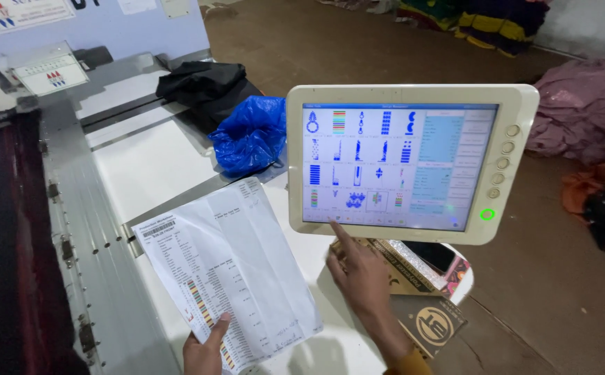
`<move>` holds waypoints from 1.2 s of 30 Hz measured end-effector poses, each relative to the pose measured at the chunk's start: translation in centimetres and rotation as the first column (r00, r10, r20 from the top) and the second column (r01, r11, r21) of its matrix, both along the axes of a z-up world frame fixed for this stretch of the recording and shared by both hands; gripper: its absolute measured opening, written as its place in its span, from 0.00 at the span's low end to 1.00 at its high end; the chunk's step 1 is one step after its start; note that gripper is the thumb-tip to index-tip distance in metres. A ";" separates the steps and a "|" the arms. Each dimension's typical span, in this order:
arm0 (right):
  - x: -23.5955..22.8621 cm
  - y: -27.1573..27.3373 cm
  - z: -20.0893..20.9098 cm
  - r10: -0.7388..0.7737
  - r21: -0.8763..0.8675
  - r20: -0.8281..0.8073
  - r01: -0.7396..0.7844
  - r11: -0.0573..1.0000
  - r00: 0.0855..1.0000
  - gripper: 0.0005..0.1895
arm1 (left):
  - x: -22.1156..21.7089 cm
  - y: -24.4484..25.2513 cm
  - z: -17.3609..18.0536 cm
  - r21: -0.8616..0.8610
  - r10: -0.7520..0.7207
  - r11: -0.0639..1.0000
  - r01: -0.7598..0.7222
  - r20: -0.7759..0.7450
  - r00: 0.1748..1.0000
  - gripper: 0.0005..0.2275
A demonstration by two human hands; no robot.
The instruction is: Operating an industrial machine by navigating a touch-screen interface while referring to a printed specification sheet.
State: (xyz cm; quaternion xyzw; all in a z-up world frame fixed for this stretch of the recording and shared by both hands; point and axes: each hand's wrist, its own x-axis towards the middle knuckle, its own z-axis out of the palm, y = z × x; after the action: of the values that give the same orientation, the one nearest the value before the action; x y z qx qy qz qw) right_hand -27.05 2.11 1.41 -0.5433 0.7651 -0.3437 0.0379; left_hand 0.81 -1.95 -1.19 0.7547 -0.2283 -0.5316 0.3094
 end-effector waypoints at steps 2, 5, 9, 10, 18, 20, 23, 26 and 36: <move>0.2 -0.3 0.6 -0.009 0.059 -0.021 0.010 0.998 1.000 0.34 | -0.1 0.1 -0.2 -0.001 -0.018 1.000 0.018 0.005 1.000 0.23; 0.5 -0.4 0.6 0.001 0.053 -0.032 0.001 0.999 0.999 0.34 | -0.1 0.6 0.5 -0.025 -0.040 0.999 0.041 0.013 0.999 0.23; -0.1 0.2 -0.4 -0.065 0.085 -0.072 0.071 0.994 0.995 0.34 | -0.6 0.6 0.7 -0.011 -0.054 0.998 0.054 -0.005 0.999 0.22; -0.4 0.8 -0.4 -0.070 0.087 -0.072 0.076 0.993 0.995 0.34 | -0.7 0.7 0.7 -0.008 -0.059 0.998 0.059 -0.006 0.998 0.22; -2.8 2.6 -0.6 -0.101 0.145 -0.123 0.119 0.982 0.987 0.36 | -1.8 0.7 1.4 -0.032 -0.116 0.993 0.116 -0.004 0.993 0.22; -2.6 2.8 -0.4 -0.109 0.147 -0.110 0.125 0.981 0.988 0.37 | -1.9 0.9 1.0 -0.037 -0.109 0.993 0.109 -0.011 0.994 0.22; -2.4 2.9 -0.2 -0.110 0.160 -0.079 0.121 0.980 0.991 0.39 | -2.1 1.1 0.8 -0.045 -0.100 0.994 0.099 -0.021 0.995 0.22; -2.3 2.9 0.0 -0.114 0.184 -0.050 0.121 0.975 0.992 0.41 | -2.3 1.2 0.8 -0.061 -0.081 0.995 0.078 -0.056 0.995 0.21; -2.2 2.7 0.2 -0.137 0.241 0.002 0.133 0.961 0.991 0.40 | -1.9 1.8 0.0 -0.130 -0.059 0.991 0.038 -0.162 0.985 0.18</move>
State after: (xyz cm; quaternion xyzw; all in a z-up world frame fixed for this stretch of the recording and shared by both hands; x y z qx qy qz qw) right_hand -29.23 4.85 1.58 -0.4779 0.8360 -0.2553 0.0871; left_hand -1.12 -0.14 -1.20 0.6811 -0.2535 -0.5842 0.3614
